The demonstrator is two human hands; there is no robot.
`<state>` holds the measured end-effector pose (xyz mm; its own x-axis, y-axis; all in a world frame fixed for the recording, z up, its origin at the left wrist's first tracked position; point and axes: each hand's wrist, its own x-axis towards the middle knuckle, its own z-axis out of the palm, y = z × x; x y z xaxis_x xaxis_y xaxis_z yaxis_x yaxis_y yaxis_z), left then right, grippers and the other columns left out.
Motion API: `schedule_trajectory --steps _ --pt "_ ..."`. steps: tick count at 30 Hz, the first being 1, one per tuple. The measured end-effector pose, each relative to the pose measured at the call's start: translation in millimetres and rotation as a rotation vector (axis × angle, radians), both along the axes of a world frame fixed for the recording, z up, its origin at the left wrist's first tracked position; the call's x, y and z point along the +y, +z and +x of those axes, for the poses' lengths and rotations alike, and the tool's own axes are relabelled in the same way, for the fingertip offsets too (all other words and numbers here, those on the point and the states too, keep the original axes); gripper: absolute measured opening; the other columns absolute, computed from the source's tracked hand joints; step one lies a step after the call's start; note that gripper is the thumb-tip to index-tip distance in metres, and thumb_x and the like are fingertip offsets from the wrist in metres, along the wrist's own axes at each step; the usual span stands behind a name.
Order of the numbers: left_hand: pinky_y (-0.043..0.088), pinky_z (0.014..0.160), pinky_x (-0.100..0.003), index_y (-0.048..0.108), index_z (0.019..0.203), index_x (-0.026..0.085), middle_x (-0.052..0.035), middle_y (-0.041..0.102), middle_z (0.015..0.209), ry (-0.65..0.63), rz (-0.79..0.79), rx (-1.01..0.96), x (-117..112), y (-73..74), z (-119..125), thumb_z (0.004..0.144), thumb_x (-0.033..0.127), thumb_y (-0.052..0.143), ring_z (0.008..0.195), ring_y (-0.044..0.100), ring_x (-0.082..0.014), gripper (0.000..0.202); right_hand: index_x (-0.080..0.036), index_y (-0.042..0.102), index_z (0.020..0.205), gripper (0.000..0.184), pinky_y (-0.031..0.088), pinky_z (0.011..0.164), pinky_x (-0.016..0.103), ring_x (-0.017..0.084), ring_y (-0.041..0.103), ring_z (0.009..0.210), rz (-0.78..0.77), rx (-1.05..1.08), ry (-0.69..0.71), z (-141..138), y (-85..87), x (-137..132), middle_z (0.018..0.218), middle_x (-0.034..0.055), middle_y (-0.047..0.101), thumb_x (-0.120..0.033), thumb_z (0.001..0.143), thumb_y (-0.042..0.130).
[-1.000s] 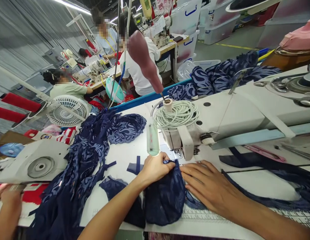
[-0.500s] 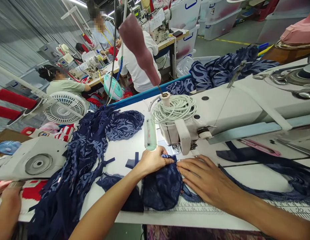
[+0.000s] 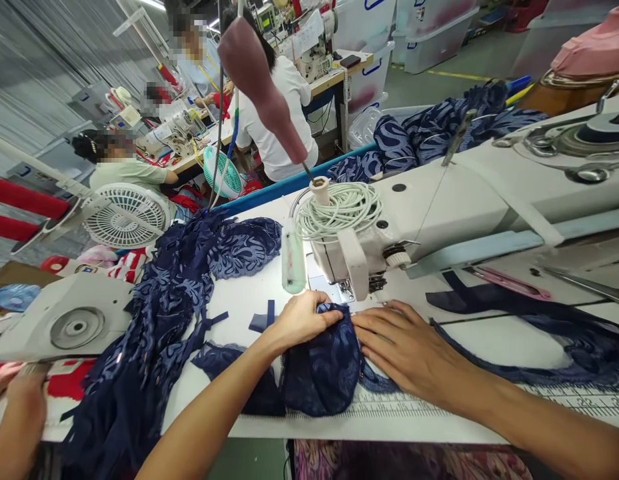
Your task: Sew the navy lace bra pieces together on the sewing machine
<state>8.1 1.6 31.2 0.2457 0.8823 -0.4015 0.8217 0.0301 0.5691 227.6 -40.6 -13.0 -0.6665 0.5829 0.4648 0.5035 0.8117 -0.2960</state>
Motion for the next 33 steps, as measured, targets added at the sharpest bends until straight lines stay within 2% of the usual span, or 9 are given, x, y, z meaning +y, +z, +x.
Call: schedule_trajectory --steps 6,10,13,18,22,26,31,33 --pt "0.047 0.080 -0.029 0.070 0.088 0.020 -0.0035 0.072 0.084 0.021 0.047 0.054 0 0.9 2 0.081 0.036 0.065 0.088 0.065 -0.0236 0.019 -0.020 0.064 0.116 0.025 0.035 0.100 0.042 0.019 0.059 0.108 0.022 0.022 -0.003 0 1.2 -1 0.115 0.0044 0.069 -0.020 0.101 0.045" --pt "0.047 0.075 -0.027 0.069 0.083 0.019 -0.0022 0.071 0.081 0.002 0.035 0.054 1 0.8 1 0.080 0.040 0.067 0.082 0.065 -0.0223 0.021 -0.020 0.066 0.111 0.023 0.035 0.100 0.042 0.019 0.059 0.108 0.006 0.015 0.001 1 1.1 0 0.114 0.0043 0.069 -0.019 0.100 0.045" --pt "0.047 0.076 -0.027 0.069 0.086 0.019 -0.0013 0.070 0.080 -0.010 0.038 0.046 1 0.4 1 0.080 0.040 0.067 0.081 0.065 -0.0215 0.022 -0.021 0.066 0.108 0.022 0.036 0.100 0.043 0.019 0.059 0.107 -0.019 0.008 0.002 1 0.3 0 0.112 0.0046 0.069 -0.019 0.100 0.045" --pt "0.047 0.082 -0.029 0.070 0.095 0.021 -0.0025 0.072 0.085 0.000 0.060 0.053 0 0.4 4 0.080 0.036 0.066 0.088 0.066 -0.0234 0.022 -0.021 0.065 0.113 0.024 0.035 0.101 0.043 0.020 0.059 0.107 0.006 0.020 0.004 1 -0.1 0 0.113 0.0052 0.069 -0.018 0.099 0.046" --pt "0.046 0.082 -0.030 0.070 0.098 0.021 -0.0041 0.073 0.090 0.015 0.069 0.075 -1 0.9 7 0.078 0.035 0.068 0.093 0.067 -0.0260 0.024 -0.019 0.064 0.118 0.033 0.036 0.098 0.041 0.020 0.059 0.101 0.040 0.023 -0.048 2 -1.3 5 0.110 0.0068 0.068 -0.007 0.096 0.042" --pt "0.047 0.079 -0.028 0.070 0.096 0.021 -0.0026 0.072 0.087 0.019 0.066 0.088 2 -1.2 7 0.077 0.033 0.069 0.090 0.067 -0.0247 0.022 -0.019 0.063 0.127 0.049 0.039 0.094 0.043 0.022 0.057 0.091 0.072 -0.072 -0.125 1 -6.7 11 0.105 0.0088 0.065 0.000 0.086 0.043" --pt "0.048 0.078 -0.029 0.070 0.092 0.021 -0.0021 0.071 0.082 0.017 0.047 0.117 1 1.1 3 0.079 0.038 0.070 0.084 0.067 -0.0236 0.021 -0.018 0.063 0.130 0.053 0.039 0.094 0.044 0.025 0.056 0.093 0.112 -0.139 -0.166 -2 -10.2 10 0.107 0.0109 0.065 -0.001 0.081 0.049" --pt "0.049 0.082 -0.034 0.069 0.095 0.021 -0.0047 0.072 0.087 0.057 0.150 0.175 -9 3.8 3 0.083 0.041 0.068 0.086 0.067 -0.0256 0.023 -0.018 0.063 0.129 0.051 0.039 0.094 0.043 0.025 0.056 0.094 0.118 -0.138 -0.177 -3 -9.5 8 0.107 0.0110 0.065 -0.002 0.083 0.049"
